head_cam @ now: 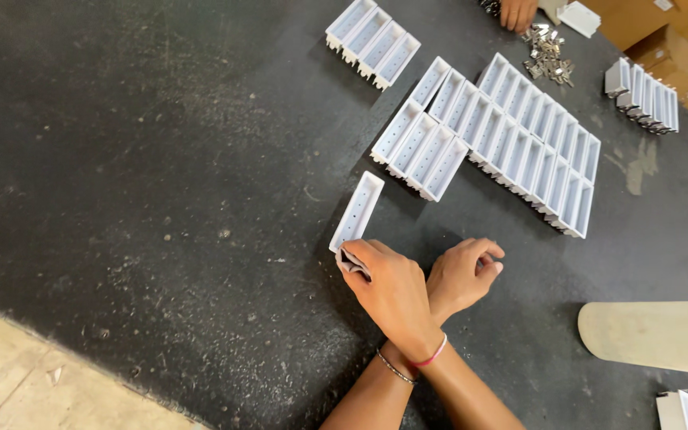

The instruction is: The person wipes the interior of small white plastic trays with a cloth, one at a time, then places each tray into a growing stack on the table. The person repeats this cycle for multiple trays.

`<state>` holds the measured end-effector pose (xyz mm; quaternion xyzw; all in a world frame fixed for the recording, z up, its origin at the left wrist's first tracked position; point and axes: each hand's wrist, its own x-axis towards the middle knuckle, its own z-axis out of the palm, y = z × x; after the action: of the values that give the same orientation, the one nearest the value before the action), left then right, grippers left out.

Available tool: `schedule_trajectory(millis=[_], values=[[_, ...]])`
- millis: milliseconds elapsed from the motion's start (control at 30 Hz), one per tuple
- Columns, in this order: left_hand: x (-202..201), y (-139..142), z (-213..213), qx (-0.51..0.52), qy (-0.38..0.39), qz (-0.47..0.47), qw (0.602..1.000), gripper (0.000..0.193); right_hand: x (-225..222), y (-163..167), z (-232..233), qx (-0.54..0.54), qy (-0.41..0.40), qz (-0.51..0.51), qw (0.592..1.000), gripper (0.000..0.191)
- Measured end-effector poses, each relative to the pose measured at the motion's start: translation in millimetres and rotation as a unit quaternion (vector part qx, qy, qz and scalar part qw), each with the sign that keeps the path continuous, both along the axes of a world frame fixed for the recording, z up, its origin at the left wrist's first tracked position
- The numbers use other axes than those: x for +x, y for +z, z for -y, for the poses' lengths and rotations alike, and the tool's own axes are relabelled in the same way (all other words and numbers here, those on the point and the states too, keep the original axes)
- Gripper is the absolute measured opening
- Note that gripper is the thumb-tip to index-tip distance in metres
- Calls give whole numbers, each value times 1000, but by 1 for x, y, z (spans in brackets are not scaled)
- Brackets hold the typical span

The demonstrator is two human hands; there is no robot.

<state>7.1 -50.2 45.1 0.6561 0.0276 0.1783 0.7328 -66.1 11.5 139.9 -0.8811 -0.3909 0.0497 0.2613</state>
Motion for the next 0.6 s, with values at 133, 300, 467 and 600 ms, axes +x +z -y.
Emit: schedule_trajectory(millis=[133, 300, 467, 600], values=[[4, -6, 4, -3, 0, 3, 1000, 17, 7, 10, 2, 27, -2, 0, 1000, 20], [3, -6, 9, -46, 14, 44, 998, 16, 31, 31, -2, 69, -68, -58, 994, 28], [-9, -3, 0, -115, -39, 30, 992, 17, 84, 41, -31, 92, -106, -37, 989, 30], [-8, 0, -1, -119, -23, 42, 992, 18, 115, 33, -53, 145, -109, -33, 983, 29]])
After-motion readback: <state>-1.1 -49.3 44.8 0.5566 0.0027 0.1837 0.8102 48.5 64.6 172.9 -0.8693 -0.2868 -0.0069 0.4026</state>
